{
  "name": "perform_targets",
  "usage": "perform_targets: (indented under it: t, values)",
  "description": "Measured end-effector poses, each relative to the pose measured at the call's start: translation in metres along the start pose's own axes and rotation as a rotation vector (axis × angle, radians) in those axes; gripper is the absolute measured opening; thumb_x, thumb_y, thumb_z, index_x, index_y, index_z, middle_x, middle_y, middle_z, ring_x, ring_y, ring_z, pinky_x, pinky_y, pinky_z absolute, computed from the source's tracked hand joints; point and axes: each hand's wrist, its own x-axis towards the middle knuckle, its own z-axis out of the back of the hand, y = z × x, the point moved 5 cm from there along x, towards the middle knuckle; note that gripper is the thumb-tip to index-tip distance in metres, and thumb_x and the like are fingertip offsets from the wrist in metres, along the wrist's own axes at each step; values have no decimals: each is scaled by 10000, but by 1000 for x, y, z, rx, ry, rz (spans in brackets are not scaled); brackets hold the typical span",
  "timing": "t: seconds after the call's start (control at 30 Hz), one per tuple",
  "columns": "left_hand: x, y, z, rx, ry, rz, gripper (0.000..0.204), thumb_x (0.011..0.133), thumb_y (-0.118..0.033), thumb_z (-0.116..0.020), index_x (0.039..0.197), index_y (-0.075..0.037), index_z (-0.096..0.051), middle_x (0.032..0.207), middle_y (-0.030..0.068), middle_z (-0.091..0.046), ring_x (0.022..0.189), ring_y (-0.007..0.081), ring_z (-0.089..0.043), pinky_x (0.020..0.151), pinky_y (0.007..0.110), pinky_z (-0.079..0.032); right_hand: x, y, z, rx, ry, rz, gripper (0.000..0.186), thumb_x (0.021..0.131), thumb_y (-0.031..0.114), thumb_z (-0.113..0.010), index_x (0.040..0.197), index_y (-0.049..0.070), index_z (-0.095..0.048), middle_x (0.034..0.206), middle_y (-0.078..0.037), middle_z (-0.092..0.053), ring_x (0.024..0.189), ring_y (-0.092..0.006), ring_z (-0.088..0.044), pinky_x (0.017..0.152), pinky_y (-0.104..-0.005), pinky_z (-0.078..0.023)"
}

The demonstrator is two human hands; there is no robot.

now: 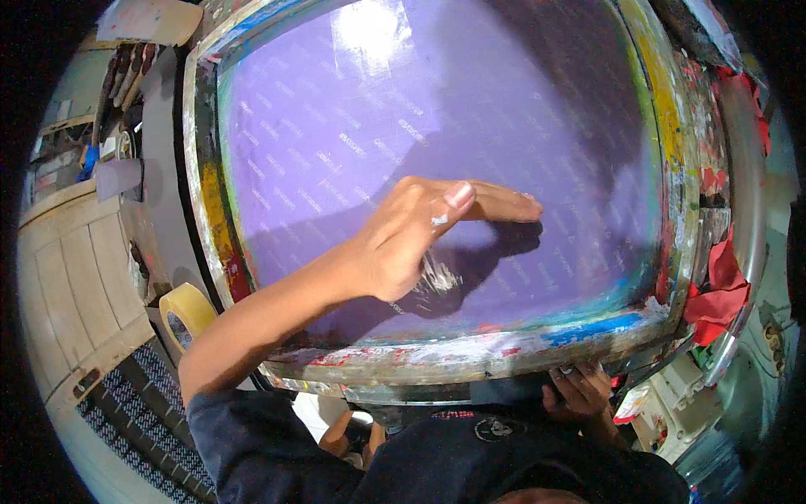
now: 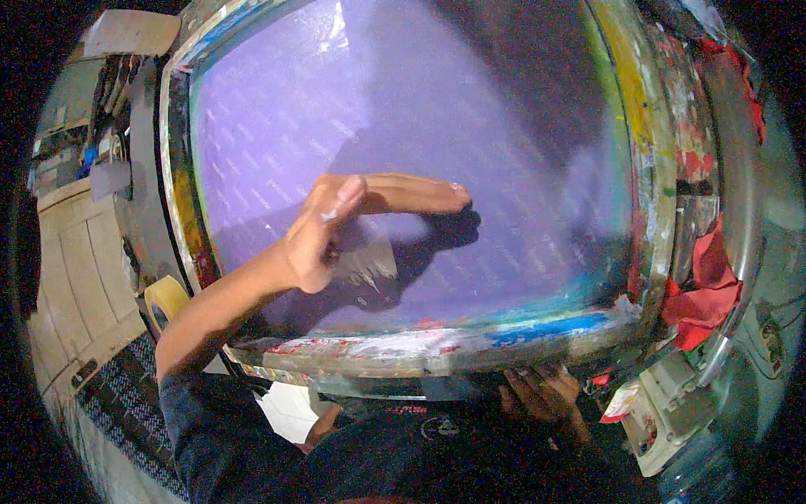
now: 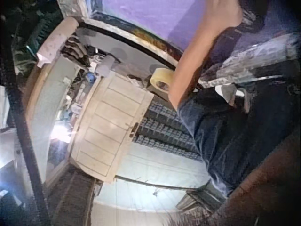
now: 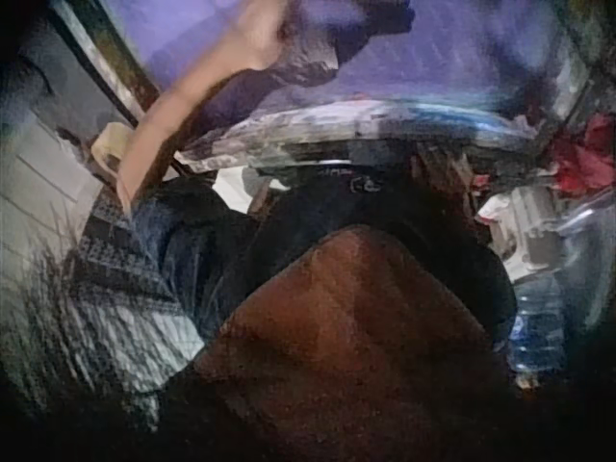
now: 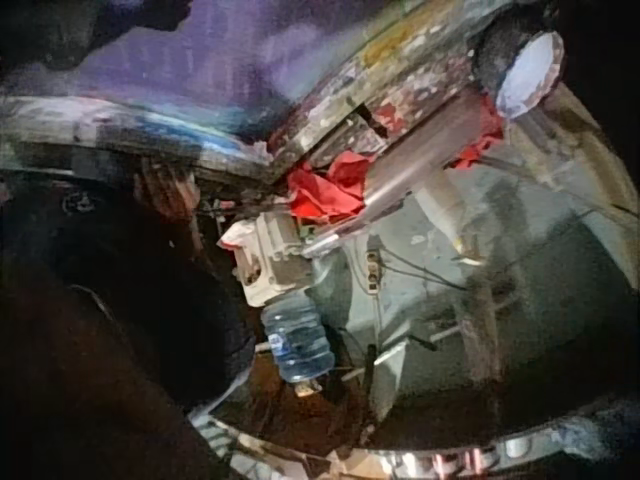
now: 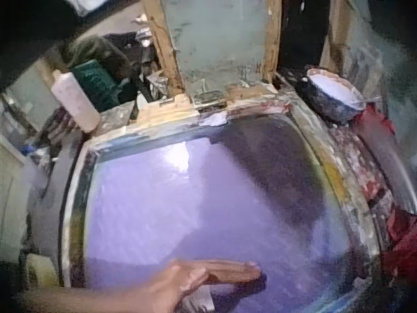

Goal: The person applies clear tape to the edges of a purple screen printing frame, smoothing it down and cutting pieces as needed. They then lift the frame, place it aside, and smooth a dark gray strip on the workbench before returning the frame to the table and using a squeegee to press the tape.

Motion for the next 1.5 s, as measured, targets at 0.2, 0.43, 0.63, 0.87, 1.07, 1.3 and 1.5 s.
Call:
perform_targets:
  t: [0.2, 0.43, 0.63, 0.87, 1.07, 1.3, 1.5]
  values:
    - [8, 6, -6, -170, -44, 34, 637, 1075, -278, -146, 1182, 113, -637, 1262, 257, -643, 1143, 438, -621, 1044, 417, -457, 1, -2, -2, -18, 64, 23, 349, 752, 340, -795, 1058, 171, -775, 1030, 2, -694, 933, -221, -679, 774, -403, -553]
    - [10, -15, 2, -211, -59, 29, 669, 1081, -313, -136, 1173, 114, -643, 1252, 258, -648, 1129, 436, -630, 1042, 417, -465, 1, -1, 1, 8, 31, -30, 348, 742, 317, -801, 1051, 160, -777, 1070, -8, -702, 949, -225, -693, 777, -388, -552]
    - [11, -13, 2, -230, -56, 20, 671, 1083, -309, -139, 1170, 133, -636, 1242, 278, -646, 1138, 437, -630, 1047, 417, -466, 12, 2, 4, 79, 22, -32, 352, 671, 180, -796, 1000, 88, -713, 997, -70, -667, 896, -310, -641, 736, -445, -511]
    - [7, 5, -6, -149, 2, -9, 635, 1077, -269, -140, 1199, 156, -596, 1279, 293, -621, 1184, 453, -606, 1075, 426, -442, 6, 2, 1, -23, 72, -23, 355, 748, 314, -795, 1064, 154, -771, 1085, -14, -693, 999, -214, -677, 786, -393, -539]
    - [9, -12, 1, -208, -41, 23, 614, 1078, -262, -160, 1194, 133, -616, 1270, 281, -630, 1153, 453, -614, 1054, 431, -455, 9, 1, 2, -31, 103, -33, 354, 745, 313, -791, 1063, 158, -771, 1073, -12, -692, 993, -217, -678, 778, -396, -540]
    - [7, -9, -1, -174, -50, -3, 601, 1079, -285, -197, 1165, 118, -634, 1243, 278, -639, 1151, 452, -607, 1050, 451, -458, 10, 1, 3, -25, 45, -24, 320, 740, 313, -786, 1025, 170, -770, 1052, -24, -690, 918, -236, -686, 752, -388, -535]
    - [1, -10, -27, -184, 12, -66, 592, 1081, -298, -203, 1200, 127, -599, 1234, 309, -622, 1158, 476, -590, 1061, 473, -449, 7, 0, 0, -44, 150, -71, 309, 728, 294, -792, 1010, 172, -772, 1011, -4, -705, 819, -230, -676, 688, -377, -524]
